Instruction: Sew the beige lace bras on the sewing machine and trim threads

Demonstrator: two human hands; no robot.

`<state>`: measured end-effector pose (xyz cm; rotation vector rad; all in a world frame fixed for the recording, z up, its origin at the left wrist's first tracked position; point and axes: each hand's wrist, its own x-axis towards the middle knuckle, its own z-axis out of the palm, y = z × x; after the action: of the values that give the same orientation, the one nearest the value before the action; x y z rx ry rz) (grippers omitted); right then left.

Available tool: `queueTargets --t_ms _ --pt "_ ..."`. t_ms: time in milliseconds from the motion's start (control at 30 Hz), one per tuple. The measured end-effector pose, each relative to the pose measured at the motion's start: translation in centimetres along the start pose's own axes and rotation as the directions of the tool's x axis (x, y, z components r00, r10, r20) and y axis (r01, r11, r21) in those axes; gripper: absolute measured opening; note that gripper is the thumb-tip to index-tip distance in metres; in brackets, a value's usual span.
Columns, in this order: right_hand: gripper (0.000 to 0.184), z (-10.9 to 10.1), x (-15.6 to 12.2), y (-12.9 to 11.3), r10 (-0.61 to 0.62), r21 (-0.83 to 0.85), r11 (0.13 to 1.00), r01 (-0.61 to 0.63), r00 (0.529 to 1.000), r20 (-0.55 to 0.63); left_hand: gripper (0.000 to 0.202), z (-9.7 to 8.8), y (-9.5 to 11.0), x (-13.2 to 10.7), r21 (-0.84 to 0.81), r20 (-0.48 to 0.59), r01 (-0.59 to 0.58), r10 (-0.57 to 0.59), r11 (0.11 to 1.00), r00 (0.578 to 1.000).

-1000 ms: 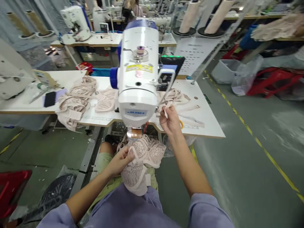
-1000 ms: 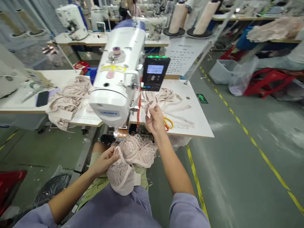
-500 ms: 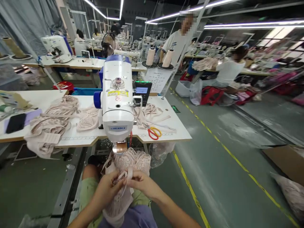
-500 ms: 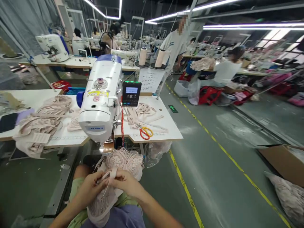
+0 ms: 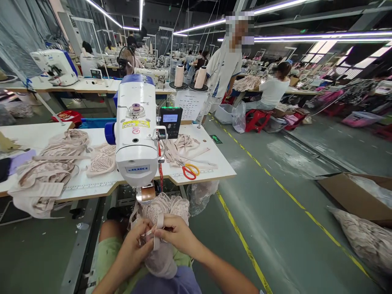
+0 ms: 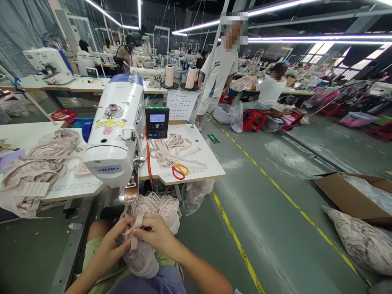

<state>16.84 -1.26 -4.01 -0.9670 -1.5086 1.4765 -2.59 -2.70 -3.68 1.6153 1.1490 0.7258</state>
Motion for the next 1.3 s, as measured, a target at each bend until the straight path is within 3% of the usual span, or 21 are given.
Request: queueTargets --t_ms 133,233,300,433,600,733,967,1067,1200,1300 --pt "0.035 -1.1 1.3 0.1 0.146 0.215 0.965 -0.151 0.989 0.038 0.033 0.7 -0.4 0.6 -0.083 0.001 -0.027 0.027 0.996 1.000" --pt "0.035 -2.1 2.4 0.4 0.200 0.263 0.945 -0.193 0.980 0.002 0.033 1.5 -0.5 0.9 -0.042 -0.174 0.013 -0.020 0.999 0.985" --pt "0.037 -2.9 3.3 0.6 0.246 0.273 0.933 -0.237 0.969 0.000 0.033 1.3 -0.1 1.3 0.066 -0.237 0.001 0.014 0.998 0.971" --pt "0.042 -4.8 5.8 0.9 0.293 0.302 0.913 -0.272 0.956 -0.024 0.036 -0.7 0.8 2.7 0.270 -0.087 -0.077 0.104 0.960 0.991" --pt "0.037 -6.4 9.4 1.5 0.182 0.118 0.979 -0.167 0.975 -0.127 0.038 -2.1 2.1 4.5 0.244 -0.198 0.005 0.044 0.970 0.979" --pt "0.027 -6.3 11.4 1.7 0.069 -0.068 0.994 -0.081 0.984 -0.165 0.036 -2.2 2.4 5.1 0.183 -0.206 0.059 -0.021 0.981 0.978" --pt "0.022 -5.4 13.9 1.9 -0.233 -0.484 0.869 0.102 0.948 -0.218 0.036 -2.6 2.7 4.9 0.129 -0.160 0.123 -0.102 0.984 0.982" --pt "0.023 -5.3 14.3 2.2 -0.224 -0.494 0.863 0.111 0.958 -0.177 0.036 -2.7 2.8 4.8 0.124 -0.136 0.132 -0.115 0.984 0.984" --pt "0.037 -5.2 14.2 2.2 -0.192 -0.422 0.901 0.101 0.965 -0.179 0.035 -2.8 2.8 4.8 0.153 -0.127 0.100 -0.081 0.983 0.989" --pt "0.034 -5.3 14.1 2.0 -0.184 -0.408 0.906 0.111 0.972 -0.145 0.034 -2.9 2.8 5.0 0.165 -0.129 0.080 -0.059 0.983 0.990"
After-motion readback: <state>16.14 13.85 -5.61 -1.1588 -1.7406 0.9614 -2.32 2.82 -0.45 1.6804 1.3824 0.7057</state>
